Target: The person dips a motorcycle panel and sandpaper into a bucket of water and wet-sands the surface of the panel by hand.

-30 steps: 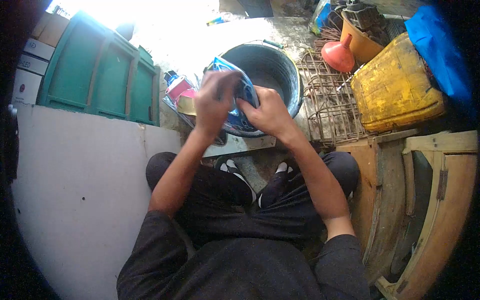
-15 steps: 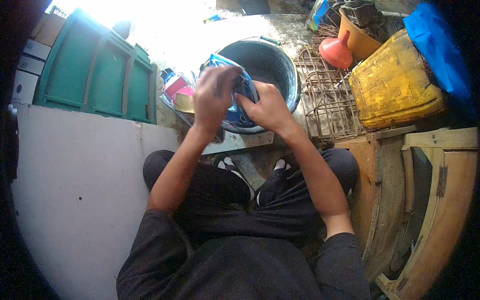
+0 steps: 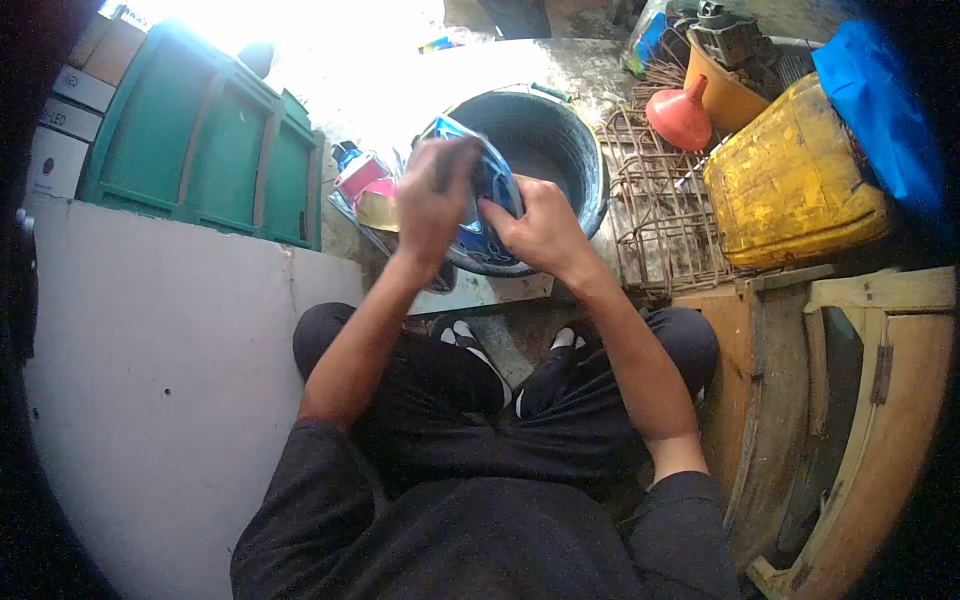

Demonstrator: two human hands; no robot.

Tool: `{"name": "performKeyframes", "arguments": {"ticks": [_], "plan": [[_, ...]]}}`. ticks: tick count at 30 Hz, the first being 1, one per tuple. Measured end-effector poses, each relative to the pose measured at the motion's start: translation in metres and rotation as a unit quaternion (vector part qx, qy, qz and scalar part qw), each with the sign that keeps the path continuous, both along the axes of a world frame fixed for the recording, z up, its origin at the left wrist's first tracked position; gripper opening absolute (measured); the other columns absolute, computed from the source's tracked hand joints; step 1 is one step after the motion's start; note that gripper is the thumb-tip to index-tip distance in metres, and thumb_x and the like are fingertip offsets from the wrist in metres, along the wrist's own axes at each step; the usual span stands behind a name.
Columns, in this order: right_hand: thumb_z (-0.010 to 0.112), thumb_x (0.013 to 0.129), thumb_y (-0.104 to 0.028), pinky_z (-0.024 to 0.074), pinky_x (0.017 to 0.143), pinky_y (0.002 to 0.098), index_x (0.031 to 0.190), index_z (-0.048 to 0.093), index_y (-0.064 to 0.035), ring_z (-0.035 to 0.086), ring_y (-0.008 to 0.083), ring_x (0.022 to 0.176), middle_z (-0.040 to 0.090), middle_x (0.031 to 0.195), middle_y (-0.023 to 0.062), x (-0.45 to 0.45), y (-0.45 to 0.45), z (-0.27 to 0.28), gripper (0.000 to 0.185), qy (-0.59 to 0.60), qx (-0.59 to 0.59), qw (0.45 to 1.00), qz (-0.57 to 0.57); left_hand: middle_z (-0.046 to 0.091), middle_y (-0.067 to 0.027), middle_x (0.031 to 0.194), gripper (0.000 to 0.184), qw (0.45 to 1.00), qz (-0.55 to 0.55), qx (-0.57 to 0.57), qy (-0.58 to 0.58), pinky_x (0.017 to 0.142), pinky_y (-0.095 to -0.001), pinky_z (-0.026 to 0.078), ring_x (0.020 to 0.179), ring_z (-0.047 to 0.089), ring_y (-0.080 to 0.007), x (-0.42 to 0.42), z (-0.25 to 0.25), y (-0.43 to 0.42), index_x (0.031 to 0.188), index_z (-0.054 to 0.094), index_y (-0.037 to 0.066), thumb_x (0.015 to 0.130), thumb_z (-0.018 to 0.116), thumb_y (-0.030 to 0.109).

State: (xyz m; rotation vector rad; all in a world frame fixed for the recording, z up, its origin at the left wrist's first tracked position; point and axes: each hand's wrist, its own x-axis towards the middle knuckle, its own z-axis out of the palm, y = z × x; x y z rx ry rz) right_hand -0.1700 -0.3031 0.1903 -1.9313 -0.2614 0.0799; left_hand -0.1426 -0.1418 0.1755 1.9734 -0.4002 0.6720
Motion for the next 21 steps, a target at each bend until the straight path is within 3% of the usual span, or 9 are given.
{"name": "performKeyframes", "arguments": {"ticks": [2, 5, 8, 10, 12, 14, 18, 19, 21], "plan": [[0.070, 0.088, -0.015, 0.0526, 0.067, 0.0390, 0.096, 0.069, 0.0050, 0.071, 0.0257, 0.071, 0.070, 0.079, 0.0216, 0.001, -0.008, -0.002, 0.021, 0.007, -0.050, 0.999, -0.003, 0.069, -0.0111, 0.092, 0.013, 0.991, -0.101, -0.047, -0.067, 0.075, -0.0391, 0.053, 0.084, 0.067, -0.0281, -0.015, 0.002, -0.016, 0.100, 0.073, 0.004, 0.087, 0.073, 0.001], [0.069, 0.088, -0.015, 0.0532, 0.069, 0.0399, 0.096, 0.069, 0.0050, 0.072, 0.0265, 0.074, 0.071, 0.081, 0.0224, -0.003, -0.003, -0.001, 0.021, 0.013, -0.026, 1.000, -0.006, 0.071, -0.0125, 0.095, 0.010, 0.998, -0.001, 0.046, -0.037, 0.079, -0.0402, 0.054, 0.087, 0.069, -0.0290, 0.001, -0.003, -0.001, 0.098, 0.074, 0.004, 0.089, 0.072, 0.007], [0.069, 0.088, -0.016, 0.0539, 0.071, 0.0402, 0.096, 0.069, 0.0050, 0.073, 0.0287, 0.075, 0.071, 0.082, 0.0229, -0.002, 0.002, 0.002, 0.023, 0.015, -0.015, 1.000, -0.005, 0.070, -0.0152, 0.095, 0.012, 0.989, 0.057, -0.093, 0.104, 0.076, -0.0391, 0.054, 0.086, 0.069, -0.0307, 0.016, -0.001, 0.009, 0.101, 0.073, 0.003, 0.090, 0.070, 0.005], [0.069, 0.088, -0.017, 0.0540, 0.073, 0.0410, 0.098, 0.069, 0.0045, 0.073, 0.0304, 0.077, 0.071, 0.083, 0.0240, -0.002, -0.001, 0.004, 0.023, 0.019, -0.028, 0.999, 0.000, 0.072, -0.0147, 0.096, 0.013, 1.000, -0.001, 0.011, -0.006, 0.075, -0.0350, 0.056, 0.086, 0.071, -0.0254, 0.004, 0.002, 0.001, 0.105, 0.075, 0.003, 0.095, 0.068, 0.008], [0.069, 0.088, -0.017, 0.0540, 0.073, 0.0414, 0.097, 0.069, 0.0045, 0.073, 0.0307, 0.078, 0.071, 0.084, 0.0247, 0.003, -0.007, -0.005, 0.023, -0.029, -0.033, 0.999, -0.001, 0.072, -0.0144, 0.096, 0.013, 0.991, -0.113, -0.024, -0.060, 0.076, -0.0358, 0.056, 0.087, 0.070, -0.0256, -0.016, 0.006, -0.015, 0.102, 0.075, 0.003, 0.090, 0.071, -0.001], [0.069, 0.088, -0.017, 0.0540, 0.074, 0.0416, 0.097, 0.069, 0.0044, 0.073, 0.0319, 0.079, 0.070, 0.084, 0.0250, 0.000, -0.008, -0.003, 0.023, -0.041, -0.041, 0.998, -0.007, 0.072, -0.0141, 0.095, 0.014, 0.992, -0.099, 0.018, -0.076, 0.075, -0.0359, 0.056, 0.087, 0.071, -0.0256, -0.014, 0.000, -0.011, 0.102, 0.075, 0.003, 0.089, 0.071, -0.002], [0.070, 0.088, -0.017, 0.0540, 0.070, 0.0410, 0.098, 0.069, 0.0053, 0.073, 0.0309, 0.075, 0.070, 0.082, 0.0251, -0.001, -0.001, 0.000, 0.024, 0.026, -0.021, 0.999, -0.002, 0.070, -0.0157, 0.094, 0.011, 0.990, 0.045, -0.092, 0.101, 0.074, -0.0388, 0.055, 0.086, 0.070, -0.0318, 0.013, 0.003, 0.006, 0.102, 0.073, 0.002, 0.091, 0.069, 0.003], [0.070, 0.088, -0.016, 0.0538, 0.068, 0.0399, 0.097, 0.069, 0.0056, 0.072, 0.0288, 0.072, 0.070, 0.081, 0.0243, -0.001, 0.001, -0.001, 0.024, 0.001, -0.011, 1.000, -0.004, 0.070, -0.0153, 0.095, 0.012, 0.994, 0.059, -0.037, 0.081, 0.075, -0.0382, 0.056, 0.087, 0.070, -0.0311, 0.011, -0.001, 0.006, 0.102, 0.073, 0.003, 0.092, 0.069, 0.004], [0.070, 0.089, -0.016, 0.0536, 0.067, 0.0396, 0.097, 0.069, 0.0053, 0.072, 0.0278, 0.072, 0.070, 0.080, 0.0234, 0.004, -0.006, -0.006, 0.023, -0.011, -0.025, 1.000, 0.000, 0.070, -0.0146, 0.095, 0.013, 0.999, -0.034, -0.030, 0.000, 0.075, -0.0383, 0.056, 0.088, 0.070, -0.0314, -0.003, -0.007, -0.007, 0.103, 0.074, 0.004, 0.091, 0.070, 0.004]]}}
